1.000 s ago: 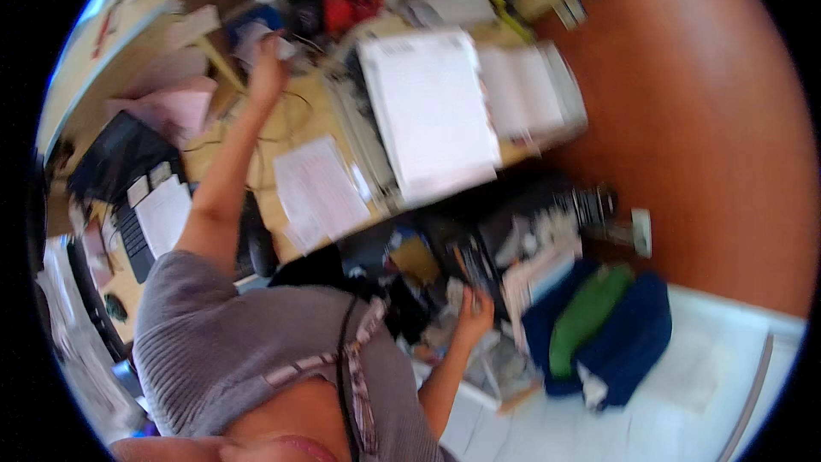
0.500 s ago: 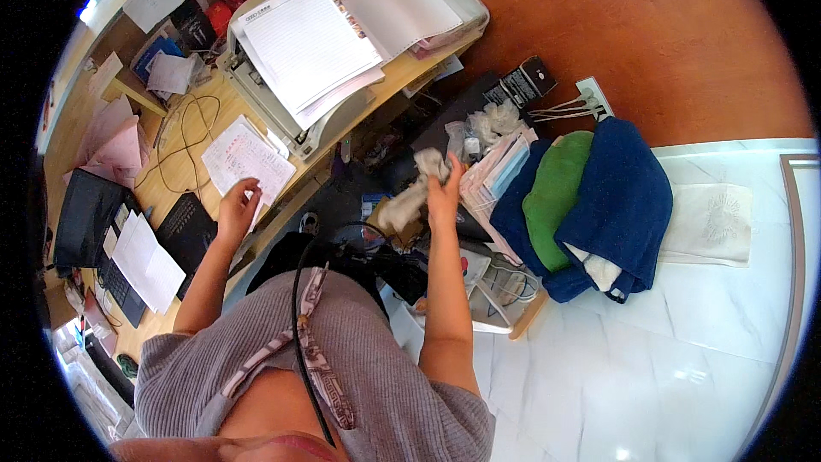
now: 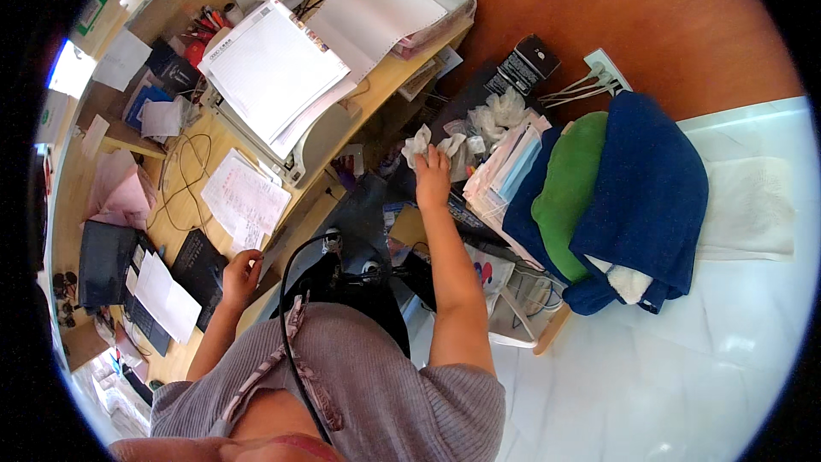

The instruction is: The person wipes a laptop screen, keyboard, and chassis with a cloth and then cleans a small black electronic device from a box.

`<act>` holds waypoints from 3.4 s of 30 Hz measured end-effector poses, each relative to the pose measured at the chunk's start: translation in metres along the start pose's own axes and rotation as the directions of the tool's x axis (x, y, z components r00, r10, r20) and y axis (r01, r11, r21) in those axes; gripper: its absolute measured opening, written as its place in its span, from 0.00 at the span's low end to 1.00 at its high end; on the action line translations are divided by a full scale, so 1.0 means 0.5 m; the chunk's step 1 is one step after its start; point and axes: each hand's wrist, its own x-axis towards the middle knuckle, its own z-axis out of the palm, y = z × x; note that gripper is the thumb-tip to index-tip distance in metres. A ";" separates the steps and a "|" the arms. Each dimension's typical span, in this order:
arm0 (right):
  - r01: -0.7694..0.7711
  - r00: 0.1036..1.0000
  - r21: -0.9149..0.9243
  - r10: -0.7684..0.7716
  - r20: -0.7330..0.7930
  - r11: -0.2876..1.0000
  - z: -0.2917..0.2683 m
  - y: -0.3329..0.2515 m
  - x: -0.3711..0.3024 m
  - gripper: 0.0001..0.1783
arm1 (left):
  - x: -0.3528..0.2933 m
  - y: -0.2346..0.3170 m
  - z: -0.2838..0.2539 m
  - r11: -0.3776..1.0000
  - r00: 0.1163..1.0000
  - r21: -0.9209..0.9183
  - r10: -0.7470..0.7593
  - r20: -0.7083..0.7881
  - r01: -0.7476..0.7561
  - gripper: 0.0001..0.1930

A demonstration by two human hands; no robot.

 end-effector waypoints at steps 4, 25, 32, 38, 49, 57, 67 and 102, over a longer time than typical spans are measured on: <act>-0.025 1.000 -0.054 0.025 -0.005 0.998 0.029 0.016 0.065 0.14 | 0.063 0.026 0.005 0.995 0.995 -0.012 0.102 0.005 -0.102 0.08; -0.247 0.953 -0.414 0.298 0.061 0.876 0.093 -0.033 0.192 0.16 | 0.239 -0.006 -0.025 0.966 0.962 -0.105 0.249 0.113 -0.237 0.07; -0.319 0.931 -0.221 0.261 -0.257 0.922 0.036 0.065 0.512 0.11 | 0.243 -0.020 -0.032 0.988 0.988 0.017 0.153 0.027 -0.153 0.07; -0.527 0.841 -0.209 0.472 -0.263 0.824 0.040 0.227 0.681 0.12 | 0.155 -0.040 -0.011 0.982 0.995 0.165 -0.092 0.033 0.086 0.04; -0.335 0.815 -0.684 0.564 0.134 0.648 0.125 0.181 0.514 0.18 | 0.267 0.054 -0.005 0.995 0.992 0.048 0.083 0.096 -0.088 0.06; -0.438 0.676 -0.526 0.653 0.343 0.729 0.015 0.081 0.499 0.14 | 0.253 0.044 -0.045 0.993 0.993 0.043 0.113 0.029 -0.114 0.06; -0.384 0.738 -0.501 0.584 0.339 0.775 0.071 0.094 0.449 0.12 | 0.234 0.037 -0.068 0.961 0.963 0.062 0.270 0.020 -0.271 0.07; -0.104 0.955 -0.424 0.209 0.209 0.900 0.066 0.017 -0.049 0.31 | 0.060 0.054 -0.086 0.920 0.928 0.127 0.373 -0.002 -0.370 0.06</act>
